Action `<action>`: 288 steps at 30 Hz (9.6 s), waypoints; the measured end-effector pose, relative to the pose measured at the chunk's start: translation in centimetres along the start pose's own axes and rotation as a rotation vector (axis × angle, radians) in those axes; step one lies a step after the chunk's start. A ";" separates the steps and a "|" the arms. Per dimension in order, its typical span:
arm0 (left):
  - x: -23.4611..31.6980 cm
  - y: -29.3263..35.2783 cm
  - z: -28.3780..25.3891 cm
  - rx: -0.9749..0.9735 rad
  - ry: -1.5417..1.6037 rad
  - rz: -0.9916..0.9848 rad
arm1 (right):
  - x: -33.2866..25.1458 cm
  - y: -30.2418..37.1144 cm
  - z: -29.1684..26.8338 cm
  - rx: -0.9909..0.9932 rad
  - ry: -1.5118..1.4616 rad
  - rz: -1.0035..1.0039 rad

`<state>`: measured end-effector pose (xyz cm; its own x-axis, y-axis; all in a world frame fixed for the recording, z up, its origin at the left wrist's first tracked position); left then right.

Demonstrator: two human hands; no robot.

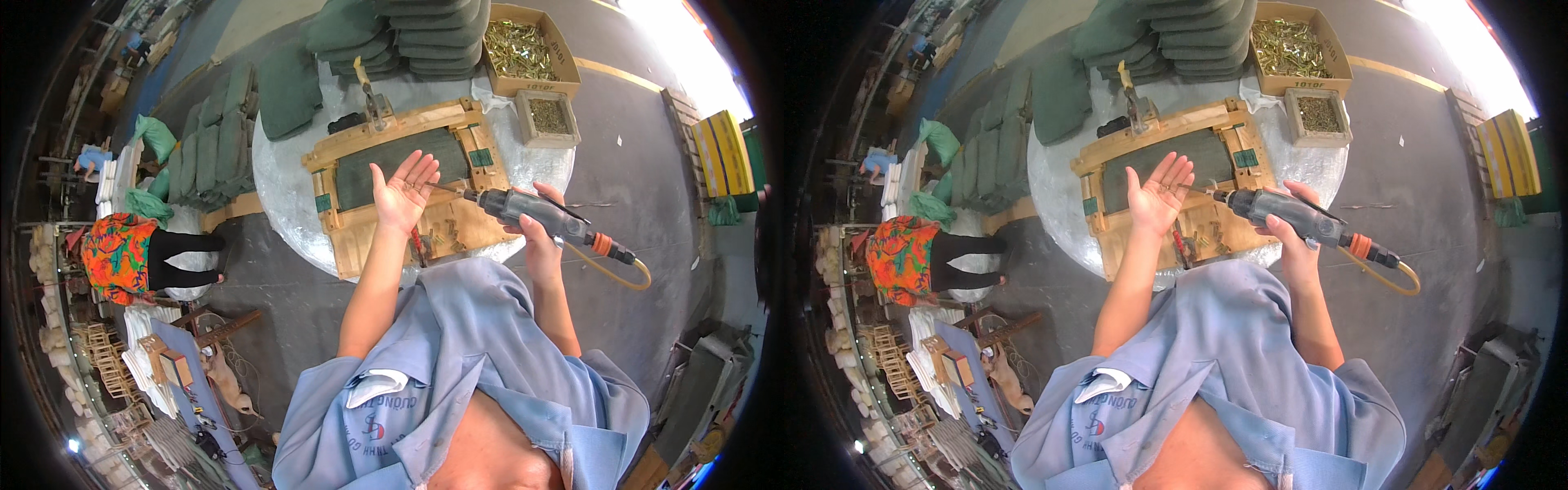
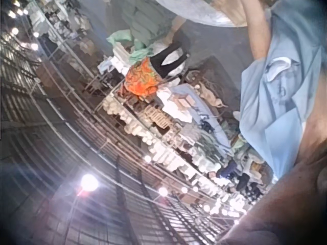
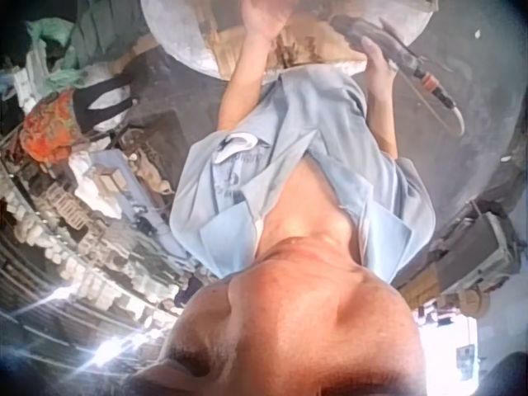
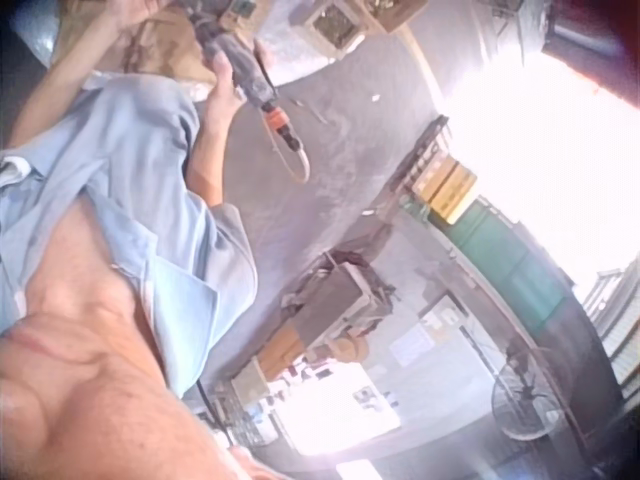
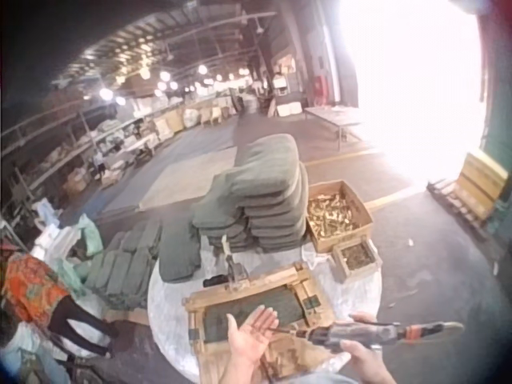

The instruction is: The person places green fabric cushions into a wooden jig and secures them using a pneumatic drill and fasteners. They repeat this process for multiple cushions, stacking the finished units nearby.

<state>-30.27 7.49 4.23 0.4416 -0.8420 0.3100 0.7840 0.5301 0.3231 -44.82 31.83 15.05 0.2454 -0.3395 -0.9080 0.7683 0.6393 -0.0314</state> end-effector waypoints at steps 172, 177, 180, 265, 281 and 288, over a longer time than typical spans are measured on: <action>-1.0 -13.5 -7.2 0.419 -0.716 0.221 | 9.1 -25.1 6.6 -0.247 0.882 -0.172; -0.8 -9.4 -5.2 0.325 0.089 0.077 | 4.1 -20.6 5.5 -0.192 0.774 -0.387; 0.1 -6.5 -3.1 0.169 0.153 0.095 | 0.4 -15.5 4.6 -0.132 0.485 -0.354; 3.2 -6.9 -12.2 0.512 -1.067 -0.194 | 8.3 -22.7 3.2 -0.003 0.534 -0.181; 3.1 -7.1 -12.4 0.516 -1.053 -0.156 | 8.4 -22.7 2.6 0.018 0.529 -0.192; 3.3 -7.1 -12.4 0.510 -1.064 -0.145 | 8.5 -22.7 2.3 0.022 0.512 -0.185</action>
<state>-28.96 -0.32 -8.14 -0.4101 -0.5186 0.7502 0.4261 0.6183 0.6604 -58.80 12.82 9.03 -0.2102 -0.0625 -0.9757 0.7848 0.5843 -0.2065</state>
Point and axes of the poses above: each hand's wrist, its own y-axis away from the middle knuckle, its own z-axis out of the palm, x = y × z, the point moved 9 cm from there along -y, towards the middle knuckle, and after that the axes turned 4 degrees about -z, right-handed, at the moved point
